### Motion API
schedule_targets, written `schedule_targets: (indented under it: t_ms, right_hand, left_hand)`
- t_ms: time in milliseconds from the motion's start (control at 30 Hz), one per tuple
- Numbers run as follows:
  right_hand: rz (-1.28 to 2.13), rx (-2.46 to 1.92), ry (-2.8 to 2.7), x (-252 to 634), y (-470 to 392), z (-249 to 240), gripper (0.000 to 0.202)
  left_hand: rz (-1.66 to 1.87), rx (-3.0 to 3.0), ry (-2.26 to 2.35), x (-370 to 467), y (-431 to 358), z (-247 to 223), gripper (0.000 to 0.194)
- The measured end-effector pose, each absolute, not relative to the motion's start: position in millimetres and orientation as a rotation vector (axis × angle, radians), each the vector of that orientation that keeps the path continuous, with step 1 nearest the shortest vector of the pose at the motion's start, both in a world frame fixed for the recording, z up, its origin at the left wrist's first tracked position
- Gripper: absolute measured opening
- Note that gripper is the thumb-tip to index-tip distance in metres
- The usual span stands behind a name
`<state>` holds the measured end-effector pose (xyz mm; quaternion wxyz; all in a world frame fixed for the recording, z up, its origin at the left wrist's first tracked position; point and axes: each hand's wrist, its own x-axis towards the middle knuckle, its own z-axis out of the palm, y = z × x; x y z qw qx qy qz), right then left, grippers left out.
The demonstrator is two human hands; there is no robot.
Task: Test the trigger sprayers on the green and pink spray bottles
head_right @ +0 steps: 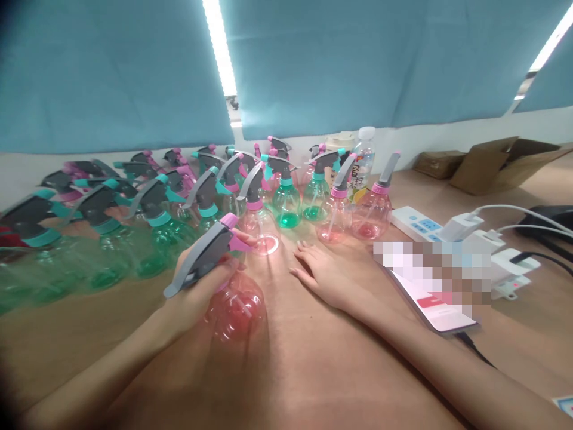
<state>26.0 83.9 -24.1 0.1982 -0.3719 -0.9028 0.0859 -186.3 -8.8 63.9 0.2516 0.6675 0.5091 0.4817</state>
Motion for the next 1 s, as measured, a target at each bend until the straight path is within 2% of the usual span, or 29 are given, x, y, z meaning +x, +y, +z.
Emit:
schedule_targets:
  t_ms: [367, 500, 1000]
  right_hand:
    - [0.24, -1.058, -2.52, 24.2, 79.1, -13.4, 0.036]
    - [0.265, -1.022, -2.488, 24.9, 81.6, -20.5, 0.037]
    - [0.236, -1.011, -2.531, 25.3, 80.2, -15.6, 0.035]
  left_hand:
    - [1.32, 1.849, 1.414, -184.1, -9.2, 71.9, 0.002]
    - [1.305, 1.845, 1.354, -182.1, -10.0, 77.3, 0.008]
    - [1.312, 1.864, 1.336, -182.2, -8.3, 76.7, 0.005]
